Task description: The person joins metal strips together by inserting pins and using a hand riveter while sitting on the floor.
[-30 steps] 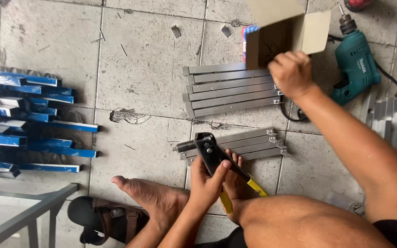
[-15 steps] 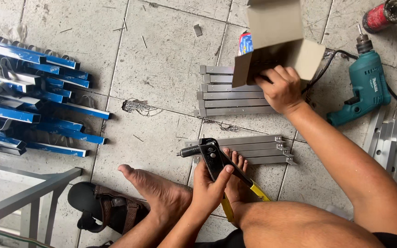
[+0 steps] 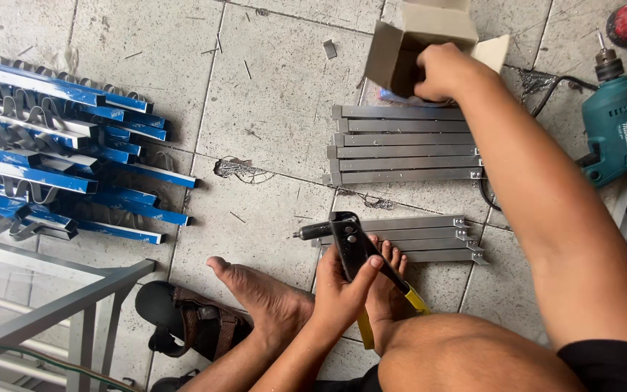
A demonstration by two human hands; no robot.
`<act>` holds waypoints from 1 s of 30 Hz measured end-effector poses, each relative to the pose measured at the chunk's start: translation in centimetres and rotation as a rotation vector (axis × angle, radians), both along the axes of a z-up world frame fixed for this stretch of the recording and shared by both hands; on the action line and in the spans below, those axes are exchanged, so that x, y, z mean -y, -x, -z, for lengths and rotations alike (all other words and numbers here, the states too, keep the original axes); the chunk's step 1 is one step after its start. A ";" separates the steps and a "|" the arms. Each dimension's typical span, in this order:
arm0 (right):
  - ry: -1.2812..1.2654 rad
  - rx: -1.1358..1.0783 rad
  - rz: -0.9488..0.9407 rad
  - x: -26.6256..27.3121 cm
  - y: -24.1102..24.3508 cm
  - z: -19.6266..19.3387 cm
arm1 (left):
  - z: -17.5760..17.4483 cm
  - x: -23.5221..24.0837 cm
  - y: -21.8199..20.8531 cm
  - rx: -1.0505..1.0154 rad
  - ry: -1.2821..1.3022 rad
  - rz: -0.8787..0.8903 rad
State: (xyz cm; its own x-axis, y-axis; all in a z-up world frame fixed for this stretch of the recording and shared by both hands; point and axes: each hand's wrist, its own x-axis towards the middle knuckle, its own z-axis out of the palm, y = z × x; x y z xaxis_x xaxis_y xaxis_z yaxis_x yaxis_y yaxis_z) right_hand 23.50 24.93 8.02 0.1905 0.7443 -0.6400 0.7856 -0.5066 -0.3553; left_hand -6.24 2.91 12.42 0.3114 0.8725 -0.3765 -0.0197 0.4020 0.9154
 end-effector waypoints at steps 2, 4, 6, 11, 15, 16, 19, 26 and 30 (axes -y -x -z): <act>0.160 0.324 -0.204 -0.5 0.3 1.8 | -0.2 -0.2 -0.2 -0.160 -0.051 0.092; 0.084 0.350 -0.270 -0.9 -0.8 4.6 | 1.2 0.3 -0.4 -0.189 -0.038 0.146; -0.001 0.381 -0.345 -1.0 -1.0 5.9 | 2.3 0.9 -0.6 -0.211 -0.029 0.189; -0.015 0.379 -0.341 -0.3 -0.5 6.3 | 4.5 3.2 -0.9 -0.334 -0.190 0.579; 0.033 0.429 -0.372 -0.1 -0.6 5.9 | 4.9 2.9 0.3 -0.315 -0.101 0.638; 0.059 0.433 -0.378 -0.3 -0.4 5.5 | 5.1 2.6 0.8 -0.328 -0.088 0.680; 0.103 0.460 -0.437 -0.9 0.0 4.6 | 3.7 0.8 2.3 -0.421 -0.038 0.770; 0.222 0.598 -0.641 -0.1 -0.9 5.5 | 3.5 1.3 3.1 -0.446 0.054 0.780; 0.170 0.504 -0.509 -0.1 -1.5 3.9 | 2.9 0.8 2.2 -0.485 0.008 0.789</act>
State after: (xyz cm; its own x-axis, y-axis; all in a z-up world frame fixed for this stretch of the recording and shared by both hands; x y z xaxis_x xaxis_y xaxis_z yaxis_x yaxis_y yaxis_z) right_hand 24.98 24.99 4.07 0.1492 0.7173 -0.6806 0.9855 -0.0517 0.1616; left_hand -8.40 2.09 9.54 0.6208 0.4717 -0.6261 0.6471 0.1426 0.7490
